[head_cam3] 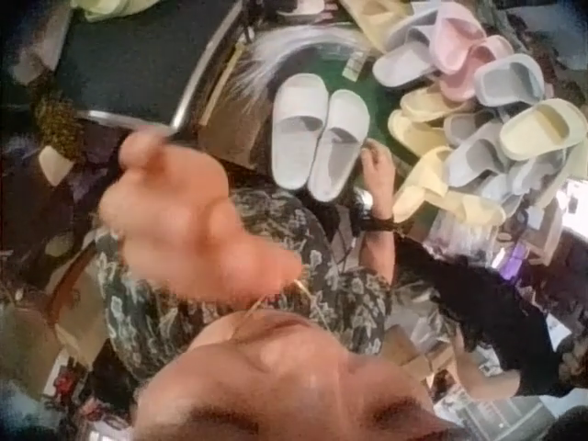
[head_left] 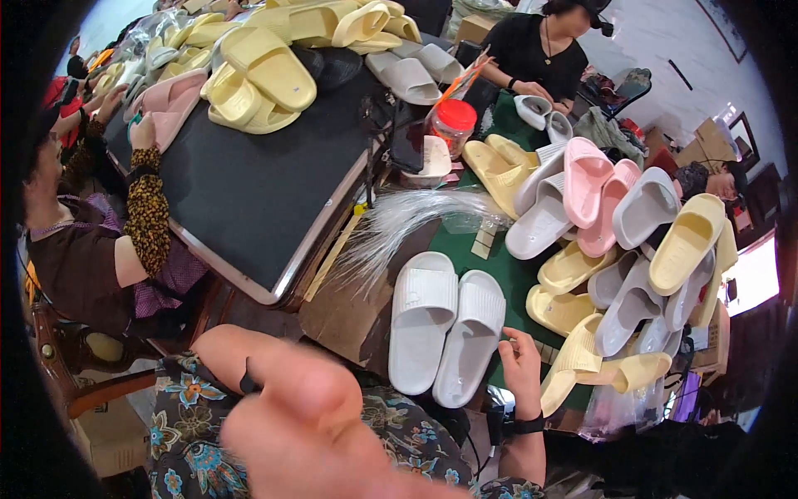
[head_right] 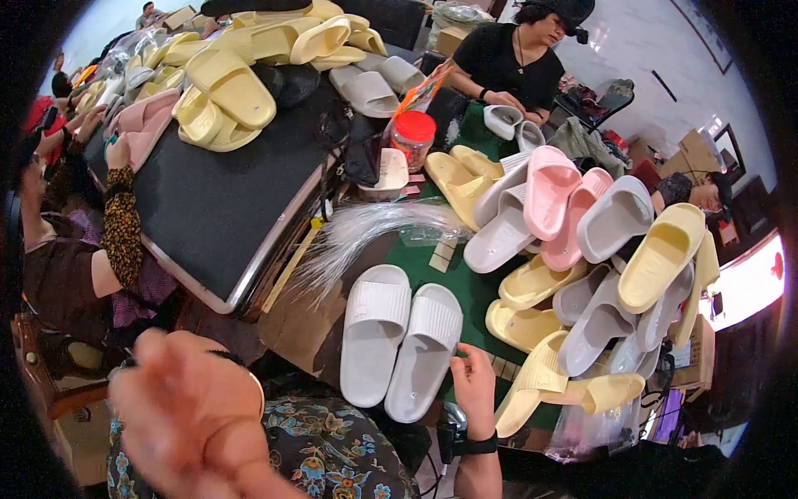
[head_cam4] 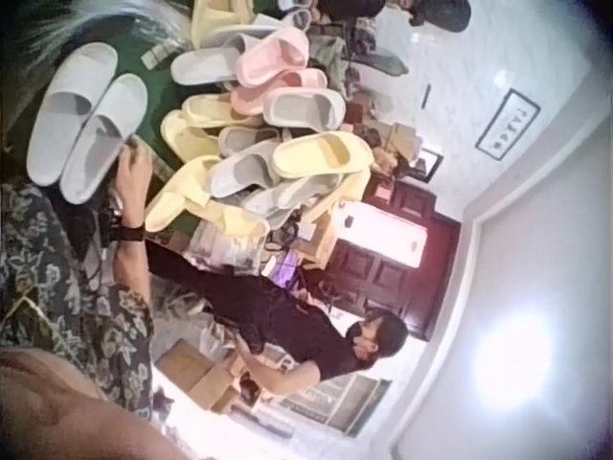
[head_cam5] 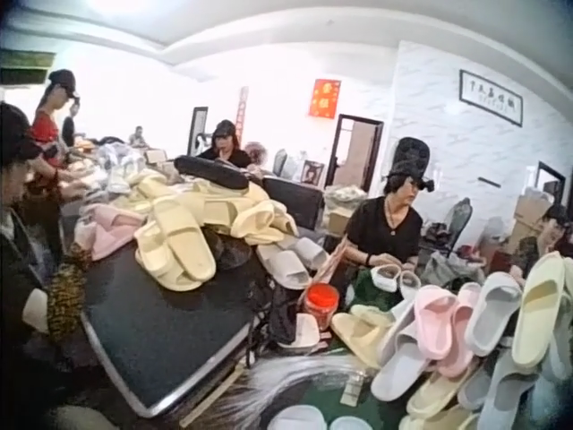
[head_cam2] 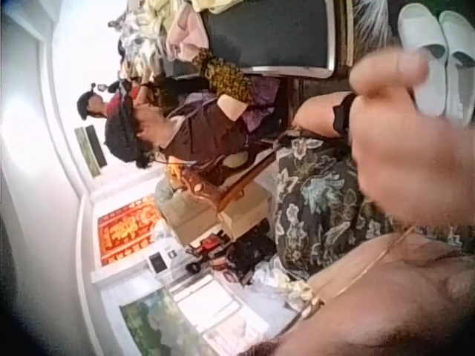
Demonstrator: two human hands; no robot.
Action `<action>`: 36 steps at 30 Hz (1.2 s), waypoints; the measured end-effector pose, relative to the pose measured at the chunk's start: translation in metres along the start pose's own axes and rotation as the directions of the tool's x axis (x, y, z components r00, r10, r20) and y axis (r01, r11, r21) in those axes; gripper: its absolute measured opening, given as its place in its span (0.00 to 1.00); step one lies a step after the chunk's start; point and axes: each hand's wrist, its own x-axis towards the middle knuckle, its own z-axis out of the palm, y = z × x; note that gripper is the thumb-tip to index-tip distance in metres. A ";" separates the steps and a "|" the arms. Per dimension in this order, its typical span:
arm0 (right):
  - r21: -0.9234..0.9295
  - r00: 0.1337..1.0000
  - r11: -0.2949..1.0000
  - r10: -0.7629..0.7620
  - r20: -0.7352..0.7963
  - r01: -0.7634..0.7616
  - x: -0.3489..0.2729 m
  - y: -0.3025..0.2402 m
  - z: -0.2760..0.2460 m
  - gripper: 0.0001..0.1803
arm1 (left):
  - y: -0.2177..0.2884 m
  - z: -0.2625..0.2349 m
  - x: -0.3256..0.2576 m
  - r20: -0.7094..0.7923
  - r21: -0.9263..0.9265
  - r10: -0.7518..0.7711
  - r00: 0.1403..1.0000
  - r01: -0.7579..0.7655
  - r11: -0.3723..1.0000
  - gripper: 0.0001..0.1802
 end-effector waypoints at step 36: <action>-0.061 0.995 0.994 -0.096 -0.024 0.095 0.045 -0.032 0.012 0.13 | -0.033 -0.037 0.010 -0.165 -0.016 -0.101 0.981 0.099 0.995 0.16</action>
